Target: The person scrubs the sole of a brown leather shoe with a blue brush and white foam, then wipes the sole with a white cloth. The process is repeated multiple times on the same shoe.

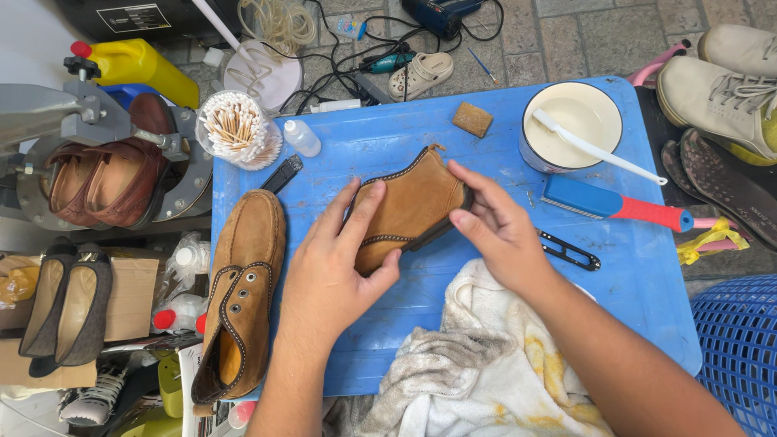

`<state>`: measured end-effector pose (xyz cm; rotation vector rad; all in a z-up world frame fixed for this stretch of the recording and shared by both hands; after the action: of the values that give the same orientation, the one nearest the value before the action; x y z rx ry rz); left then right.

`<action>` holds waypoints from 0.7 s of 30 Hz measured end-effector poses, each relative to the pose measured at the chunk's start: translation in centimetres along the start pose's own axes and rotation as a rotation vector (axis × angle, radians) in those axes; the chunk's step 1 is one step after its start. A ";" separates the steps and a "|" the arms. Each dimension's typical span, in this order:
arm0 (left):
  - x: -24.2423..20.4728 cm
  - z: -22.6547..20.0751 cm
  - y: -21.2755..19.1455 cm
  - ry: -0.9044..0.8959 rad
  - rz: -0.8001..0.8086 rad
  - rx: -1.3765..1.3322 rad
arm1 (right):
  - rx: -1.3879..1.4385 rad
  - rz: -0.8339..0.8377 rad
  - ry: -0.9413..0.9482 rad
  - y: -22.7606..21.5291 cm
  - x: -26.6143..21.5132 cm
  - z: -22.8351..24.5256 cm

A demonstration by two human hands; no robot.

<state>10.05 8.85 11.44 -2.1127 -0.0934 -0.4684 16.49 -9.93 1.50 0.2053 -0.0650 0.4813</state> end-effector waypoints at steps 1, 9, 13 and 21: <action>-0.1 -0.1 -0.1 0.025 -0.020 0.030 | 0.029 0.007 -0.007 -0.2 0.3 0.0; 0.1 1.2 0.9 0.077 -0.082 0.216 | -0.317 -0.119 -0.013 -0.9 0.4 1.8; 0.3 2.8 0.9 0.029 -0.132 0.170 | -0.833 -0.258 0.021 -3.9 -1.8 6.0; -0.4 3.2 0.4 0.024 -0.265 -0.042 | -1.513 -0.326 0.024 -10.5 -6.7 11.6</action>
<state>10.77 11.31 9.37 -2.1450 -0.3553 -0.6564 15.29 -24.47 10.26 -1.2571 -0.3444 0.0150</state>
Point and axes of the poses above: each hand's wrist, its own x-axis towards the middle knuckle, its own y-axis out of the palm, z = x × y, the point moved 7 cm from there along x, towards the middle knuckle, and after that the axes turned 3 degrees about y, right-handed, at the moved point
